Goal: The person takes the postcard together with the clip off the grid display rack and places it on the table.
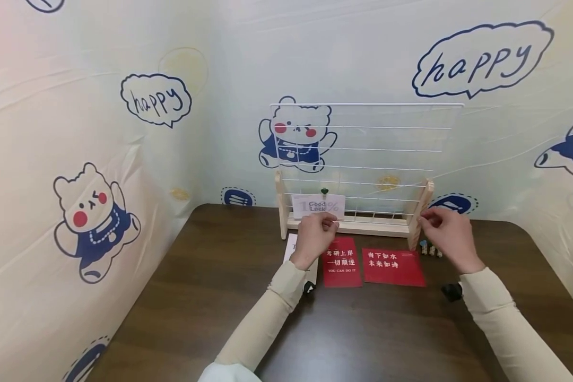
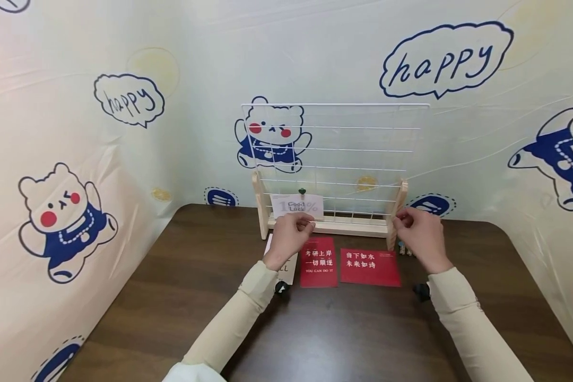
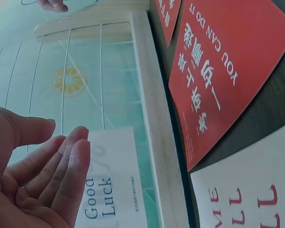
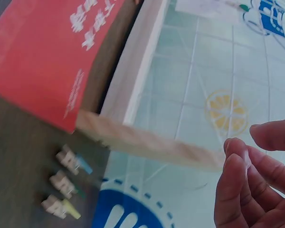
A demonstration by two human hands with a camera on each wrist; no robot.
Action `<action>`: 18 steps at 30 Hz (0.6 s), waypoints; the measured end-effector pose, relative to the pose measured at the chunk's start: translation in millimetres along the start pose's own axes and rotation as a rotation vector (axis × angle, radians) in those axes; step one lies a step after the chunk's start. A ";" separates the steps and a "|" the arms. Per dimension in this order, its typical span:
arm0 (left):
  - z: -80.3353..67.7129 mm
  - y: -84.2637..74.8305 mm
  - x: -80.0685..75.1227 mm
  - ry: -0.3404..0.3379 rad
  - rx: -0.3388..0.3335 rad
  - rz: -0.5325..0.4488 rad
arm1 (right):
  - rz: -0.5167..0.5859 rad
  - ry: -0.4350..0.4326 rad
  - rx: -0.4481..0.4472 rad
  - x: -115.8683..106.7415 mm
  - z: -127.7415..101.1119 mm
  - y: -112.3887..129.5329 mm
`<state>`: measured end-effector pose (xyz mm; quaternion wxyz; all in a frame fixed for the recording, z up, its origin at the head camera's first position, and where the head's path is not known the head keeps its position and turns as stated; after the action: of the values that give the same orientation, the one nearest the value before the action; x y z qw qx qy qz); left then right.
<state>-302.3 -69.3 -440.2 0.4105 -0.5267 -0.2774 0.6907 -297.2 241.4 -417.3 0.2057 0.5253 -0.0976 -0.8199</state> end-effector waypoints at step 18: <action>2.3 4.1 -41.2 -0.206 0.010 -0.097 | 0.112 -0.012 -0.071 10.3 16.6 62.2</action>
<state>-301.2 -106.7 -422.2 0.4154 -0.4368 -0.3400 0.7218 -301.2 180.2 -395.2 0.2691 0.5066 -0.0992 -0.8131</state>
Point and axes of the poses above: each hand's wrist, its own z-axis towards the middle knuckle, its own x-axis out of the palm, y = z × x, the point moved 5 cm from there along z, towards the middle knuckle, and after that the axes turned 14 degrees about -z, right-handed, at the moved point
